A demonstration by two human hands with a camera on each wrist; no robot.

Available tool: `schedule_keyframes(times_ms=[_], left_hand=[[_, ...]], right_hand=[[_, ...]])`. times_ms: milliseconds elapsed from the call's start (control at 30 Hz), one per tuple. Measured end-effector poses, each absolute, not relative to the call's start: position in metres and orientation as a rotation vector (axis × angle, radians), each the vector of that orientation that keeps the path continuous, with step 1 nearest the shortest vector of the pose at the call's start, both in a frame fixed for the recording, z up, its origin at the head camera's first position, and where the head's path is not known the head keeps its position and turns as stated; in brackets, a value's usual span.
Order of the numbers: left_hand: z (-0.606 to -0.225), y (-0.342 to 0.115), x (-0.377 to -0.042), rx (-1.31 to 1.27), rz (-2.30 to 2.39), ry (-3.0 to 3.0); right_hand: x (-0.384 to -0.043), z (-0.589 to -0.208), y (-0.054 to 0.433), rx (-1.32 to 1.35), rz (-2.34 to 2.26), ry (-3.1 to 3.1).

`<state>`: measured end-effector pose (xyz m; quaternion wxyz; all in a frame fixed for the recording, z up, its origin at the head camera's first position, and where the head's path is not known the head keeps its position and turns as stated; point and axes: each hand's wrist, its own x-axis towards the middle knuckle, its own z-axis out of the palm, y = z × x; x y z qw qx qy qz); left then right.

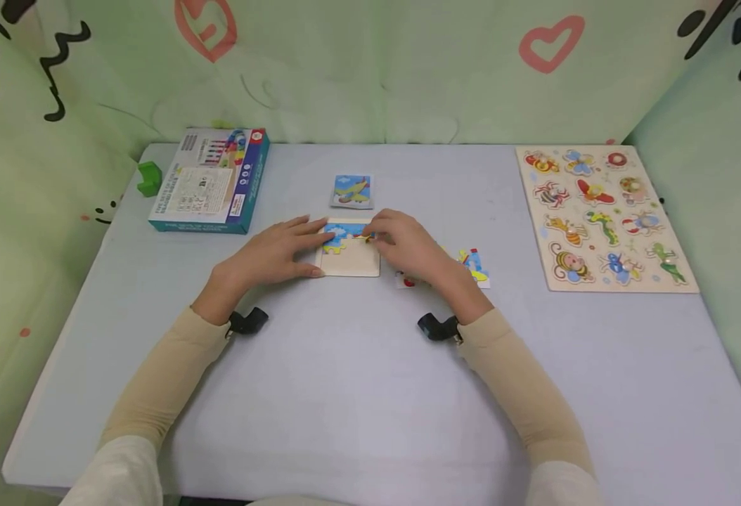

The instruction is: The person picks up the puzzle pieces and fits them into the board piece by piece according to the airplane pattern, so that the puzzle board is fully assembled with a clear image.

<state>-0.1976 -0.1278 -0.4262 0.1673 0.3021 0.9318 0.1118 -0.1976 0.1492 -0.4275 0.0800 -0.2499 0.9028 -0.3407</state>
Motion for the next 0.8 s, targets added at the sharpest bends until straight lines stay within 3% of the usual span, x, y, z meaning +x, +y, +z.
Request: schedule_keyframes(times_ms=[800], left_hand=[[-0.428,-0.126,-0.195,0.918,0.325,2.642]], right_hand=[[-0.183,-0.427,0.221,-0.479,-0.929,2.779]])
